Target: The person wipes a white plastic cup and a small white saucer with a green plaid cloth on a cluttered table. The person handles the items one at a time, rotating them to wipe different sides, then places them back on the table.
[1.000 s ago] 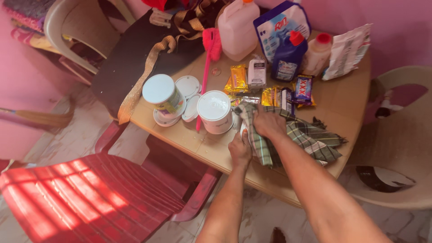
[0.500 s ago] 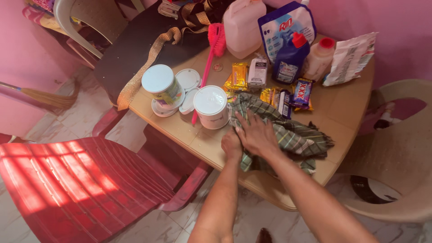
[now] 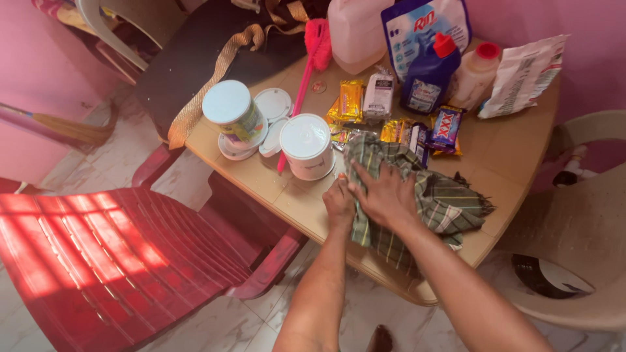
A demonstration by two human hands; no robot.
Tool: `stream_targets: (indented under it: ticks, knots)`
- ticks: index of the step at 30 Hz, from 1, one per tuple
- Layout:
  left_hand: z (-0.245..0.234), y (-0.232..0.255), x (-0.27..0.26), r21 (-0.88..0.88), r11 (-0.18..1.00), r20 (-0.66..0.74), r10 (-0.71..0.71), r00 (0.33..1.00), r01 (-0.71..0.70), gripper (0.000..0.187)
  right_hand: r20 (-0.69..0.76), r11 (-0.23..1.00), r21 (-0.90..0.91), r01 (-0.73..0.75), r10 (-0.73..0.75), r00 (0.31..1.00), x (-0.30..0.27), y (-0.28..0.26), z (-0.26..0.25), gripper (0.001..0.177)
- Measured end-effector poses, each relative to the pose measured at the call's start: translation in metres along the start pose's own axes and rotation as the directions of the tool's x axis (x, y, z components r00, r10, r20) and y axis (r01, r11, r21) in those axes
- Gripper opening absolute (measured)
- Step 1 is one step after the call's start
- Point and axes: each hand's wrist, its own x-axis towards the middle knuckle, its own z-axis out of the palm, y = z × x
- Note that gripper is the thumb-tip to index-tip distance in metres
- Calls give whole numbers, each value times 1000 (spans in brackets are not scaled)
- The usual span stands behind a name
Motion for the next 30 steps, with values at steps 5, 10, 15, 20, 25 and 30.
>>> stream_targets:
  ticks: [5,10,15,20,25,30]
  knots:
    - [5,-7,-5,19,999,-69,-35,997,37,55,305,960,214,-183,112,946,58,21,3,66]
    - [9,-8,-13,166,980,-118,-94,988,113,59,300,959,260,-113,31,953,81,36,6,67]
    - [15,-7,1,370,920,-116,-94,989,131,55,89,989,133,65,-78,993,22,26,9,59]
    - [10,7,1,272,962,-83,-9,997,32,49,-162,974,-124,190,-209,964,-24,10,-2,58]
    - [5,-6,-9,128,990,-79,68,995,-58,46,-44,995,-53,82,-85,995,-13,1,-1,54]
    - [11,-16,-10,105,994,-91,-25,996,34,52,242,977,170,-131,87,966,45,9,3,59]
